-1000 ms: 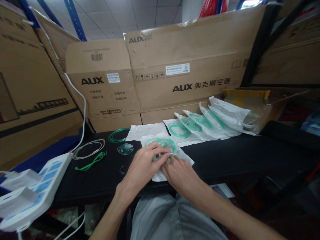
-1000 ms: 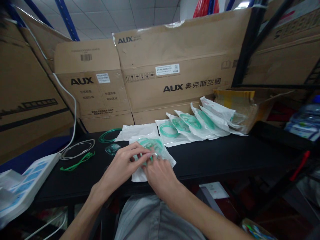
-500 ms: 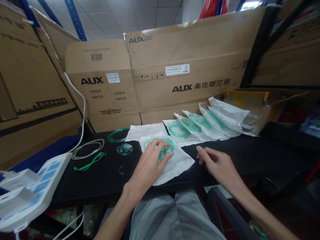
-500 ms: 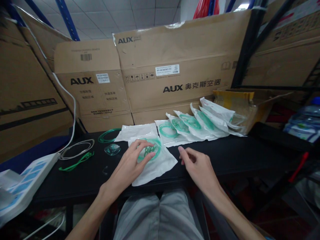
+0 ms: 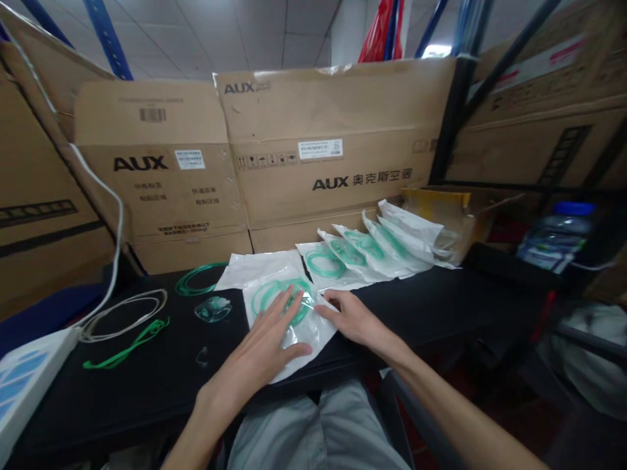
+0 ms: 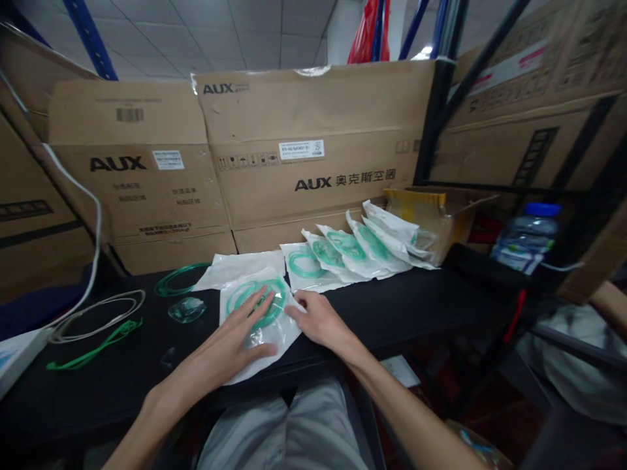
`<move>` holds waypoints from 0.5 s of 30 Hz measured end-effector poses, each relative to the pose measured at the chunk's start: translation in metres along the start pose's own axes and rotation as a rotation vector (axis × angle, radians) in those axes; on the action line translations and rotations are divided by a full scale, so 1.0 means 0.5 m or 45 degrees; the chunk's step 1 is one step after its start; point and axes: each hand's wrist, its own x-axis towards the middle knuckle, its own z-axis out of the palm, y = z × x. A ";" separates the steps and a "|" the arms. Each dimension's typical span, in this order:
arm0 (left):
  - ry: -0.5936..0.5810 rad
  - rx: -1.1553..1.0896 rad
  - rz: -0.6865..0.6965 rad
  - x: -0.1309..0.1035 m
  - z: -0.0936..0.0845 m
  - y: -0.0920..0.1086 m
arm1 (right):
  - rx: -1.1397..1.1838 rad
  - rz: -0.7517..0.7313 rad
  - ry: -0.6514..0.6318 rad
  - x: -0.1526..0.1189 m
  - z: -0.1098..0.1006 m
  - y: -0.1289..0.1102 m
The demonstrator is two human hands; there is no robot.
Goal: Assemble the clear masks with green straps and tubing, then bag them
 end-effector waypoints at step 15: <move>0.630 -0.088 0.091 -0.001 -0.086 0.056 | 1.248 0.105 0.476 0.076 -0.160 -0.011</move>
